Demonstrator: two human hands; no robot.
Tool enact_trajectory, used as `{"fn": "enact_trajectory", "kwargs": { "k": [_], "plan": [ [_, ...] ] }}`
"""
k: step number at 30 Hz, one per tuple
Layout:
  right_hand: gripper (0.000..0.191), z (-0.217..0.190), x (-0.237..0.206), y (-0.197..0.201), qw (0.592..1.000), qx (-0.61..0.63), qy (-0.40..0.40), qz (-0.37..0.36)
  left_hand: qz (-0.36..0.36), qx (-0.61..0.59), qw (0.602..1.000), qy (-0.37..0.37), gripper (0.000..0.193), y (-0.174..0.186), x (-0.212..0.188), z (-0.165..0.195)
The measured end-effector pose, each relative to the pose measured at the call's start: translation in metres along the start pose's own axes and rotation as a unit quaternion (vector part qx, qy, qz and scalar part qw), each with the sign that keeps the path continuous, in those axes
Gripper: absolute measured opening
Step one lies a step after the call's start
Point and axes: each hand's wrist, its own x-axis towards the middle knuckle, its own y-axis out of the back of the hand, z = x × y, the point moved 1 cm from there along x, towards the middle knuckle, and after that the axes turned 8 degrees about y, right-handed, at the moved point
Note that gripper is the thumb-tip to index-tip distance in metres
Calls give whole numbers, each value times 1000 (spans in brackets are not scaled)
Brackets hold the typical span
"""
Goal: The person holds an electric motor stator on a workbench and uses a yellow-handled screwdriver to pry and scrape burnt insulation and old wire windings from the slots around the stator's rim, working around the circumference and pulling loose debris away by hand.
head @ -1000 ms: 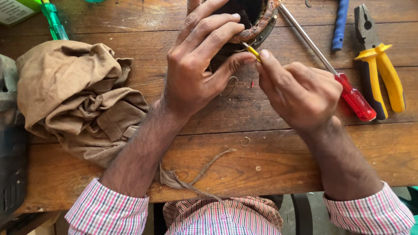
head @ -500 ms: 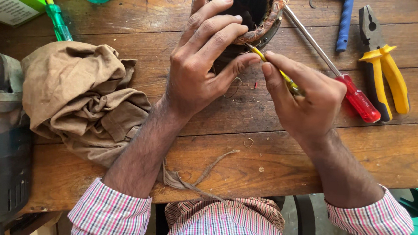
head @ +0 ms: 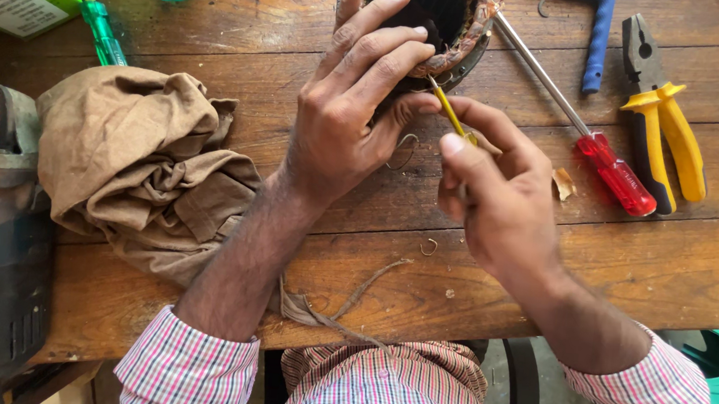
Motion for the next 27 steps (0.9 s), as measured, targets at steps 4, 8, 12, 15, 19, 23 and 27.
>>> {"fn": "enact_trajectory", "kwargs": {
  "k": [4,8,12,15,19,23,27],
  "plan": [
    [39,-8,10,8,950,249,-175,-62,-25,-2,1000,-7,35,7,3,-1],
    [25,-3,12,11,962,215,-162,-55,-36,2,999,-13,37,10,5,0],
    [16,16,4,4,998,54,-34,-30,-40,0,999,-6,38,12,4,1],
    [11,25,4,3,994,-39,84,-55,-40,0,999,-4,38,11,4,1],
    [9,28,12,10,941,-240,229,-69,-42,3,999,-4,40,9,3,0],
    [11,24,21,13,894,-347,277,-60,-38,6,999,-10,41,8,1,-1],
    [13,19,16,5,958,-214,186,-36,-36,4,999,1,40,7,0,-1]
  ]
}}
